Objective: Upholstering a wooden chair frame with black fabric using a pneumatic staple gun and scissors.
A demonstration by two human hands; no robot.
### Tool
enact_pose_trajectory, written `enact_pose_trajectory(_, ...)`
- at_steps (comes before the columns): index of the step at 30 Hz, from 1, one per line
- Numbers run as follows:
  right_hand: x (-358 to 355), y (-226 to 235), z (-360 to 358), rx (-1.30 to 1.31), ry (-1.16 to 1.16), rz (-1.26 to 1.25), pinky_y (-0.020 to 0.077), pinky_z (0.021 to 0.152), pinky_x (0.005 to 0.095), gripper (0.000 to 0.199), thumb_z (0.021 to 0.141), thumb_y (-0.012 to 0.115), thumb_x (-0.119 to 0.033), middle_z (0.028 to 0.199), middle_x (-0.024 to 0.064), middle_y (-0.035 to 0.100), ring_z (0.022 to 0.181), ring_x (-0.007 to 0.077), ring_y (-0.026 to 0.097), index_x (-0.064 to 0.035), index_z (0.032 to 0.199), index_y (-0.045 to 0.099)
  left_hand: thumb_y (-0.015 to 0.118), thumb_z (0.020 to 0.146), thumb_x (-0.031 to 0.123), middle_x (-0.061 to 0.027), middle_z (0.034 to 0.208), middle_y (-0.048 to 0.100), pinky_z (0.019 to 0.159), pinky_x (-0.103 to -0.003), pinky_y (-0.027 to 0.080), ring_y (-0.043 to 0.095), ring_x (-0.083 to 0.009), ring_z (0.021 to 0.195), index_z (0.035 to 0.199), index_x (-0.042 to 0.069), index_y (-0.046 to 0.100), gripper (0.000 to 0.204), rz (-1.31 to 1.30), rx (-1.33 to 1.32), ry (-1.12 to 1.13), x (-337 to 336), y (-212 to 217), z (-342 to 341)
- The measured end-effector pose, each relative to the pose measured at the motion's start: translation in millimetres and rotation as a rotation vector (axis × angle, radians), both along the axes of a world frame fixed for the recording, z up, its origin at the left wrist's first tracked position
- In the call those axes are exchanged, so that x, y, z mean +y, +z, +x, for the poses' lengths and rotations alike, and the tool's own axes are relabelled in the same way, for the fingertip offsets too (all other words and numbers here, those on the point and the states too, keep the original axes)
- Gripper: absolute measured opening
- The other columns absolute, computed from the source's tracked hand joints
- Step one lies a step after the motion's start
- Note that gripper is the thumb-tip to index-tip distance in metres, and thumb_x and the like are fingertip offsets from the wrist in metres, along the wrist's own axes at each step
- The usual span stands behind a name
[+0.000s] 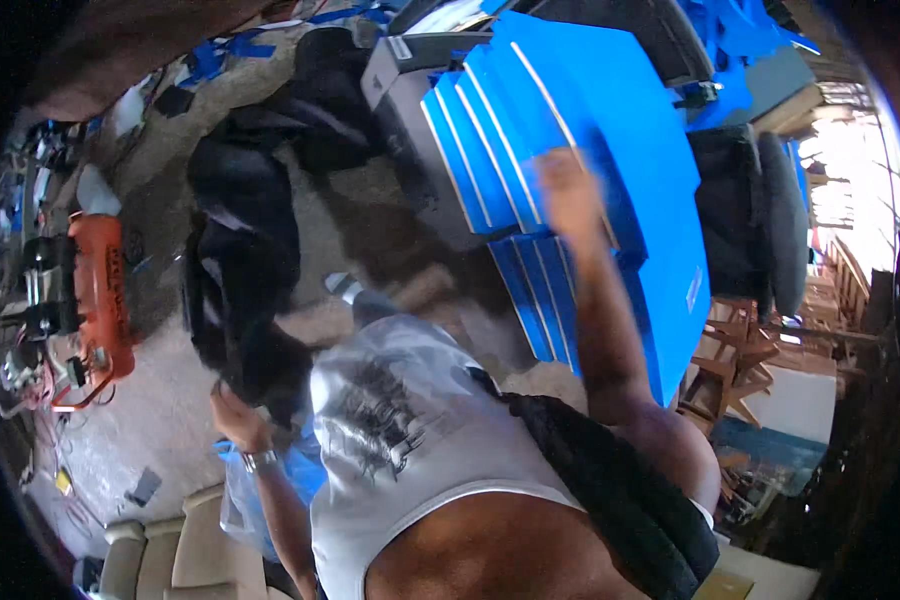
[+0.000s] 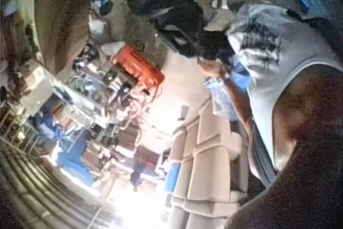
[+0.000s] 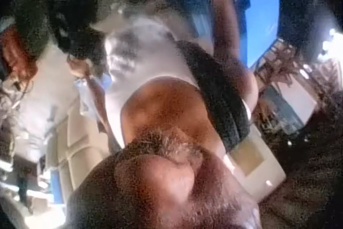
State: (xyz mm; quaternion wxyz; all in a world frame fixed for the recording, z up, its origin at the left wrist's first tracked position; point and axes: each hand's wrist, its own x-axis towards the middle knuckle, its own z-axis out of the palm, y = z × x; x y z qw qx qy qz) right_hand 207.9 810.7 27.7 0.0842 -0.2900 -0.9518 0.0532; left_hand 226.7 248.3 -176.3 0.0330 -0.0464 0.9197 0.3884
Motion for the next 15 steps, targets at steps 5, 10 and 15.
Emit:
enact_pose_trajectory(5,207.8,103.0,82.1,-0.084,-0.243,0.507,0.0533,0.079,0.0436,0.038,0.090,0.060,-0.050,0.090,0.0111,0.073,0.085,0.0300,0.069,-0.0144,0.095,0.073,0.044,0.103,0.017,-0.0156,0.121,0.065,0.095,-0.031,0.048,0.061,-0.0260,0.111,0.122,-0.004,0.058,0.032,-0.279,-0.197,-0.111,5.1,29.3,-60.2)
enact_pose_trajectory(10,464.1,83.7,144.1,-0.820,0.494,0.926,0.0470,0.063,0.0443,0.022,0.088,0.064,-0.030,0.083,0.0124,0.068,0.073,0.0282,0.062,-0.0131,0.101,0.071,0.054,0.101,0.023,-0.0153,0.084,0.068,0.071,-0.032,0.049,0.062,-0.0162,0.076,0.106,0.001,0.066,0.026,0.058,0.036,0.011,16.3,64.9,-149.5)
enact_pose_trajectory(15,436.9,127.9,103.6,-1.059,-0.020,0.650,0.0518,0.082,0.0509,0.023,0.096,0.059,-0.030,0.109,0.0119,0.070,0.094,0.0301,0.068,-0.0152,0.111,0.069,0.052,0.102,0.026,-0.0113,0.073,0.060,0.064,-0.031,0.046,0.052,-0.0166,0.066,0.098,0.000,0.066,0.029,0.076,-0.022,0.088,10.4,105.9,-144.4)
